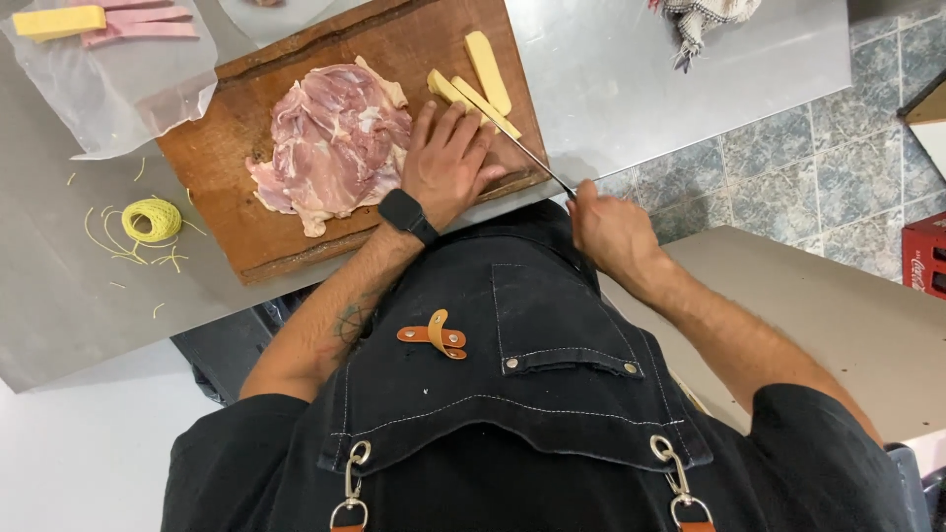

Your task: Preparing stuffed chicken by placing cheese sticks inside chicken breasts and rolling them up on a cutting board.

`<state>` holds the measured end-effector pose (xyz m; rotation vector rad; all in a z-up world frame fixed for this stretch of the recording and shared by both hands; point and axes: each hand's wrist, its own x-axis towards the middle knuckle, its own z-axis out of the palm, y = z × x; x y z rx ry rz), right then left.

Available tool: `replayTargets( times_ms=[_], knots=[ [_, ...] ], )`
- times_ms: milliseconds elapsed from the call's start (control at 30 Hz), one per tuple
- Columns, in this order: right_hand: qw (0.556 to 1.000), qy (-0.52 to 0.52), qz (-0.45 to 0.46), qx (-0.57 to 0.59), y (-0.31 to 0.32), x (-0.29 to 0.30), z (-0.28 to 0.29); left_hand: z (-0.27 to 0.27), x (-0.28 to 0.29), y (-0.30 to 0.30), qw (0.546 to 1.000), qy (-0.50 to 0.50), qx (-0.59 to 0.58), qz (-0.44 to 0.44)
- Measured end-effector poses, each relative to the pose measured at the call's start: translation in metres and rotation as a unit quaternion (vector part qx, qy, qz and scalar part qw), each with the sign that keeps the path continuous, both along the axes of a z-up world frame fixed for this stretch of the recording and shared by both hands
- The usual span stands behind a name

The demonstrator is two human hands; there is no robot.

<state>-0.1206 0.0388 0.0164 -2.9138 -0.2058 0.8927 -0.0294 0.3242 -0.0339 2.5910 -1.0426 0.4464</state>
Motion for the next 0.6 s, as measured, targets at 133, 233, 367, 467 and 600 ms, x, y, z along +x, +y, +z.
replayTargets(
  times_ms=[133,233,367,467,600],
  knots=[
    [0.997,-0.031,-0.024,0.069,-0.003,-0.001,0.017,0.010,0.026,0.011,0.997,0.017,-0.068,-0.020],
    [0.964,-0.134,-0.012,0.229,0.006,0.016,0.018,0.055,0.043,0.009,0.995,0.008,-0.101,0.017],
    [0.971,-0.034,-0.144,0.188,0.026,0.040,0.048,0.027,0.044,0.011,0.995,0.061,0.075,0.040],
    [0.969,-0.043,-0.135,0.201,0.034,0.052,0.049,0.025,0.049,0.013,0.993,0.059,0.080,0.062],
    [0.971,0.004,-0.103,0.215,0.044,0.065,0.045,0.026,0.066,0.015,0.999,-0.016,-0.021,0.033]
  ],
)
